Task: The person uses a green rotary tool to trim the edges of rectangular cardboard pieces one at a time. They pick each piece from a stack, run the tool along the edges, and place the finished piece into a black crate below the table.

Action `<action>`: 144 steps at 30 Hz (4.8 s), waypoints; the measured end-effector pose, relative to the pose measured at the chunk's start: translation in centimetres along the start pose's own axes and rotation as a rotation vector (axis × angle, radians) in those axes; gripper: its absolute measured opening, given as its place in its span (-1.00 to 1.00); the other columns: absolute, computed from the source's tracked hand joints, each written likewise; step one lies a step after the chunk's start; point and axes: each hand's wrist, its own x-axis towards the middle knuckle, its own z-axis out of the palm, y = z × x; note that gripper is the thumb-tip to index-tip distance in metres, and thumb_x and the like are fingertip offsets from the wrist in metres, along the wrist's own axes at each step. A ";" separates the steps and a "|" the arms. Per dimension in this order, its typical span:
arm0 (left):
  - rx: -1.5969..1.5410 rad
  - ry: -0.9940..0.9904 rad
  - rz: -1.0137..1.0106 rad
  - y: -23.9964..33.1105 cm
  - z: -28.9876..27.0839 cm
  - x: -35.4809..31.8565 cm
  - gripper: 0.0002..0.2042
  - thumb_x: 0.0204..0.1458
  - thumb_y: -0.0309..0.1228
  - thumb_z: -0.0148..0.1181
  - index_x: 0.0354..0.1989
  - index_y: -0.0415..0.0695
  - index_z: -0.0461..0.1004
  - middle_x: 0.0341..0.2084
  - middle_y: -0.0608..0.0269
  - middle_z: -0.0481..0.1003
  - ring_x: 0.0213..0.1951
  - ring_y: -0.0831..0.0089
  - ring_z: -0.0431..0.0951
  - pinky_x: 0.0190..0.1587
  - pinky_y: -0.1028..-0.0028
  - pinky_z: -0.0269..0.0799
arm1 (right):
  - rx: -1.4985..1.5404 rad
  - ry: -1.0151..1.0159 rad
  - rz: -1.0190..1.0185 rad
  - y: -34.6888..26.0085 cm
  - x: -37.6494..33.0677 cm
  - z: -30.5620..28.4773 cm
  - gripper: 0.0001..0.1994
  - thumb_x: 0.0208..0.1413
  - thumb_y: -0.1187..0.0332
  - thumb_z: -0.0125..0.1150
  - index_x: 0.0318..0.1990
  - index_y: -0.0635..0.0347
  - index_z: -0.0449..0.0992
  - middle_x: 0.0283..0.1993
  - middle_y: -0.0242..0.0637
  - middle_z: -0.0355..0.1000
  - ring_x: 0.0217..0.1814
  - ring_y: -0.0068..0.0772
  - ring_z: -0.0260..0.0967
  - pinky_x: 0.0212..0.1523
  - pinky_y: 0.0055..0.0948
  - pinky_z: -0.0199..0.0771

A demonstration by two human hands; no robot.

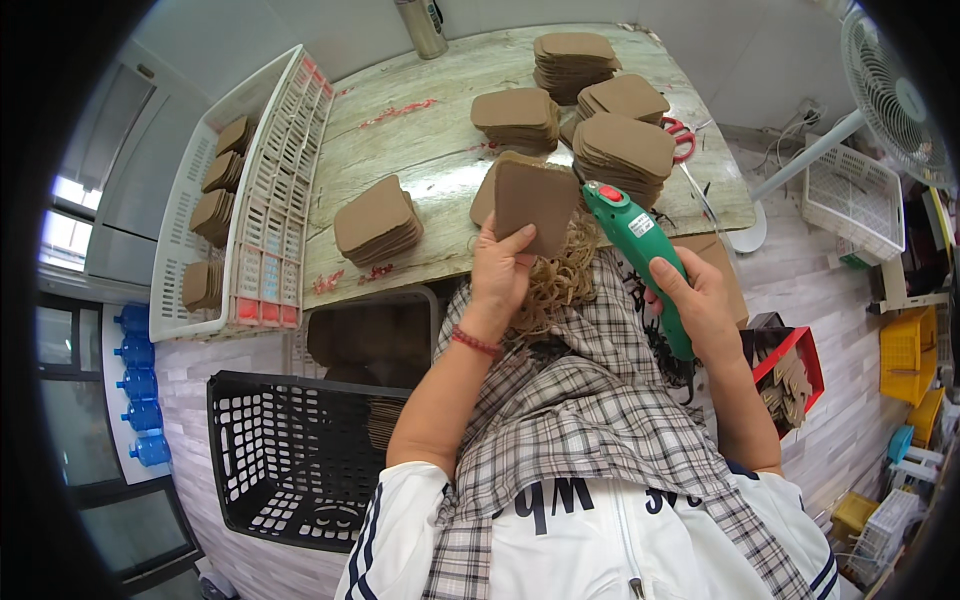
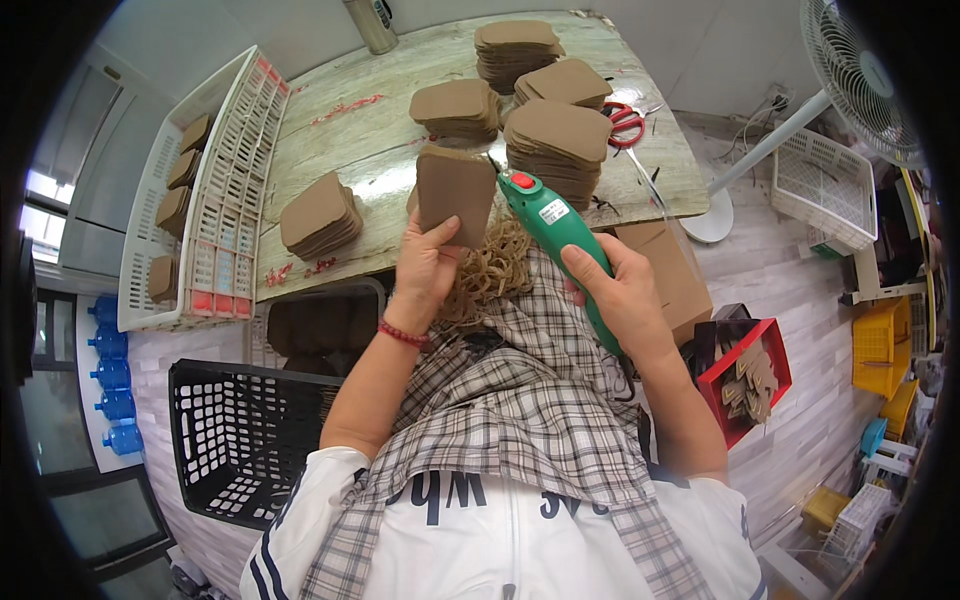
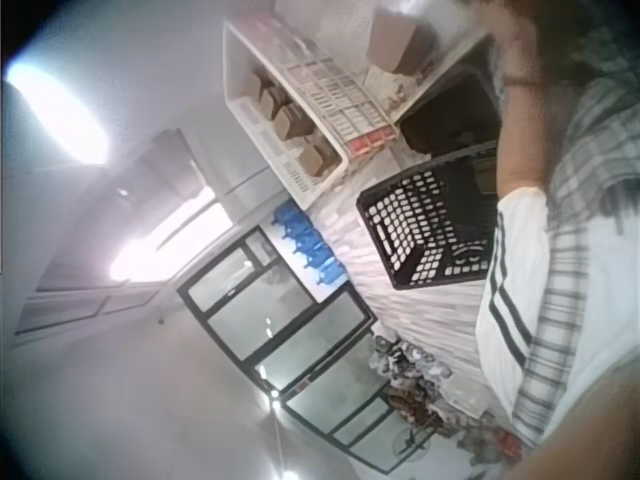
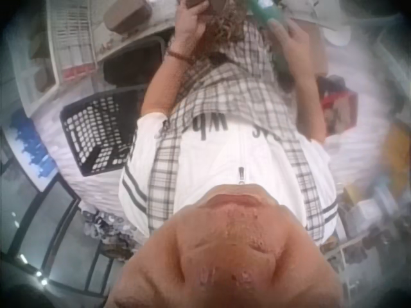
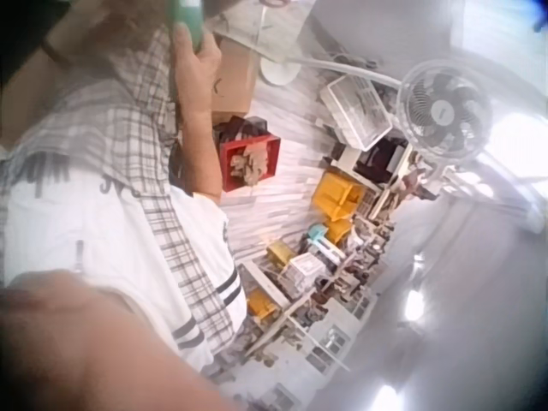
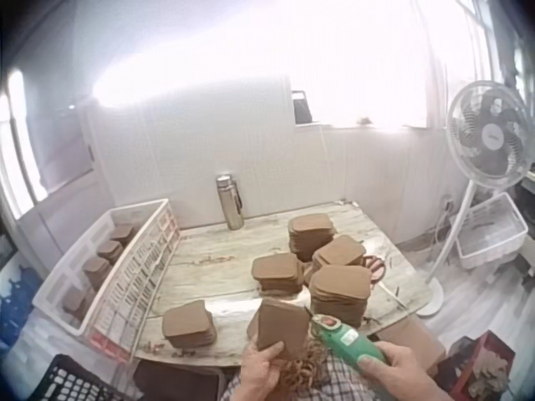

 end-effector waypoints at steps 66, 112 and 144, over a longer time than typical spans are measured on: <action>0.718 -0.147 -0.458 8.5 -0.7 -1.8 -0.81 -0.15 -0.61 0.33 -0.30 -0.29 0.55 -0.43 0.24 0.58 -0.40 0.55 0.56 -0.27 0.56 0.48 | -0.190 -0.345 0.168 1.1 0.1 -0.1 -0.66 0.07 0.14 0.25 -0.29 0.32 0.50 -0.55 -0.41 0.37 -0.55 -0.66 0.29 -0.51 -0.61 0.30; 2.216 0.325 1.099 13.8 -4.4 3.7 -0.50 -0.13 -0.28 0.31 0.01 -0.22 0.41 0.04 -0.04 0.31 0.17 0.01 0.17 0.19 0.08 0.05 | -0.047 -0.152 0.148 3.7 -1.1 -0.7 -0.71 0.12 0.22 0.22 -0.24 0.32 0.48 -0.50 -0.39 0.39 -0.51 -0.67 0.29 -0.47 -0.61 0.33; -0.383 0.172 0.193 1.7 2.9 2.8 -0.64 0.08 -0.63 0.10 0.06 -0.19 0.29 -0.01 0.18 0.41 0.04 0.26 0.43 0.14 0.23 0.40 | -0.041 0.019 -0.020 2.2 0.2 3.1 -0.70 0.12 0.22 0.23 -0.21 0.33 0.49 -0.54 -0.45 0.36 -0.56 -0.73 0.24 -0.54 -0.66 0.26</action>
